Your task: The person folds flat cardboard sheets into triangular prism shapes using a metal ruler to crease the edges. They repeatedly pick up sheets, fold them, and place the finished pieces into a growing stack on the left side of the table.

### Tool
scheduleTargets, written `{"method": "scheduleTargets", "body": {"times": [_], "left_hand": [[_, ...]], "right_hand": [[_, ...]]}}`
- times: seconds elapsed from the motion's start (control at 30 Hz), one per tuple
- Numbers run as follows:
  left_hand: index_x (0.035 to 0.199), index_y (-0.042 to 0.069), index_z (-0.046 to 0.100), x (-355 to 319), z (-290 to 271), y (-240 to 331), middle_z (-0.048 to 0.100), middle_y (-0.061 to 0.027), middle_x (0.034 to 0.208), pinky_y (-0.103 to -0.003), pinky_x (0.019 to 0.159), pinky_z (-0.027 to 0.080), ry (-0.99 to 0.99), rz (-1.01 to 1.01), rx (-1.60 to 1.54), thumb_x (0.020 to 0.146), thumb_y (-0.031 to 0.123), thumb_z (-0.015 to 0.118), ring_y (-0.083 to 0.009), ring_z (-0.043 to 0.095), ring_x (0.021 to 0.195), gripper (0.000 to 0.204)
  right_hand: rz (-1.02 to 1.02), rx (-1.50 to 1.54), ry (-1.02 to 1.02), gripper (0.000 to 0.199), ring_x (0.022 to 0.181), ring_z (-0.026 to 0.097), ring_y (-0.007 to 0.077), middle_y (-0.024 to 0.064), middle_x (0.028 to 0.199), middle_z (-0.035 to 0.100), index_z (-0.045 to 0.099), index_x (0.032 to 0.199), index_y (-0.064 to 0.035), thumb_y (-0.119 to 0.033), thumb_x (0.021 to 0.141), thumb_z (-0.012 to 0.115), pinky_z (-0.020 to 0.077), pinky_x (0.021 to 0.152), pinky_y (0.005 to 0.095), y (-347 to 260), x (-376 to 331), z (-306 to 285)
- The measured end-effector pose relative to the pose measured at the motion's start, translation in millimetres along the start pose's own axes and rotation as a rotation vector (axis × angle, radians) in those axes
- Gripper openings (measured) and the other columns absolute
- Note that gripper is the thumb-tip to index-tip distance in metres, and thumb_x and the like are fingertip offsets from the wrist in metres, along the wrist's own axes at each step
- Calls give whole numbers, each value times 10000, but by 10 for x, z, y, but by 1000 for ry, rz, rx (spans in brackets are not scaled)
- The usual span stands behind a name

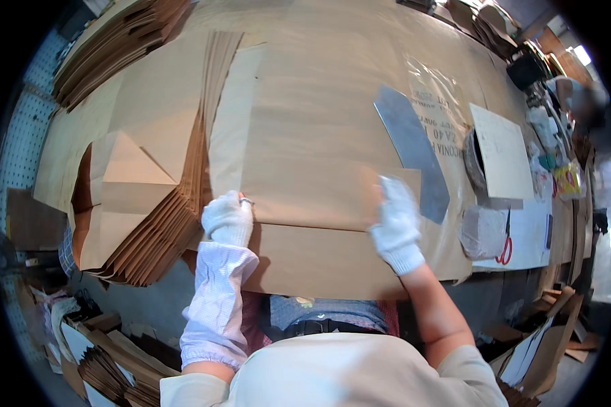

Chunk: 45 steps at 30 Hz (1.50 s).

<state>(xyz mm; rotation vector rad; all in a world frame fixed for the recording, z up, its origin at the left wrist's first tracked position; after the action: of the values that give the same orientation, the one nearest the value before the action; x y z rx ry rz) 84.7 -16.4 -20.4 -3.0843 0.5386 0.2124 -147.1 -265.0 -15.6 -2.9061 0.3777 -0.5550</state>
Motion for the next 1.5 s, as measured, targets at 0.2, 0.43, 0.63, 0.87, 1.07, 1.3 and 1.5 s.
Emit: {"method": "scheduleTargets", "body": {"times": [0.2, 0.43, 0.63, 0.87, 1.07, 1.3, 1.5], "left_hand": [[1220, 91, 682, 159, -303, 352, 676, -171, 1266, -487, 1013, 495, 77, 379, 407, 839, 340, 740, -361, 607, 1231, 459], [1462, 40, 486, -287, -221, 1219, 488, -234, 1493, -568, 1164, 357, 163, 1300, -653, 725, 508, 804, -486, 462, 1363, 929], [1530, 0, 397, -69, -83, 145, 382, -289, 1572, -595, 1206, 273, 166, 840, -233, 756, 539, 779, -541, 324, 1451, 1018], [1472, -40, 432, 31, -567, 882, 488, -257, 1474, -555, 1148, 360, 255, 931, -281, 792, 439, 771, -503, 413, 1382, 898], [1156, 21, 642, -34, -1098, 946, 675, -155, 1078, -491, 877, 523, 64, 833, -335, 747, 270, 802, -383, 642, 1034, 506], [1256, -11, 619, -607, -1390, 712, 650, -203, 1215, -479, 985, 511, 296, 922, -284, 682, 291, 843, -420, 608, 1151, 686], [1189, 55, 648, -279, -1262, 880, 679, -181, 1147, -466, 940, 518, 24, 711, -189, 804, 266, 754, -390, 628, 1101, 451]], "right_hand": [[18, 45, -162, 784, 1367, 442, 426, 219, 1438, 496, 596, 1345, -28, -406, 701, 834, 351, 1171, 523, -19, 238, 70], [-152, 268, -156, 851, 1379, 407, 468, 224, 1462, 471, 545, 1387, -8, -426, 706, 835, 296, 1201, 553, -620, 683, 532], [87, 50, -152, 944, 1492, 279, 489, 248, 1604, 349, 475, 1472, 20, -425, 721, 834, 227, 1228, 589, 316, -59, -7], [168, 258, -16, 782, 1450, 363, 485, 241, 1545, 439, 563, 1378, 35, -290, 718, 826, 263, 1215, 587, 489, -190, -94], [67, 253, -8, 676, 1422, 405, 491, 245, 1491, 495, 636, 1266, 21, -180, 644, 808, 278, 1207, 592, -2, -345, -464], [-119, 288, 80, 780, 1410, 422, 484, 252, 1494, 490, 606, 1310, 1, -222, 603, 849, 283, 1197, 608, -811, 294, -765], [-214, 204, 175, 474, 1307, 540, 407, 224, 1368, 595, 683, 1106, 14, -151, 680, 807, 410, 1125, 570, -967, 430, -839]]}}
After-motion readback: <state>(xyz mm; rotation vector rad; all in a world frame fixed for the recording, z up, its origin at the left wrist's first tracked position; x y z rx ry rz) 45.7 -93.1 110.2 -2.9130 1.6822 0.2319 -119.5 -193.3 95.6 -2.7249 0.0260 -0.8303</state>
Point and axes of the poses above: each hand's wrist, its own x-axis towards the middle knuckle, its own z-axis out of the palm, y = z × x, the point moved 5 cm from there along x, towards the middle knuckle
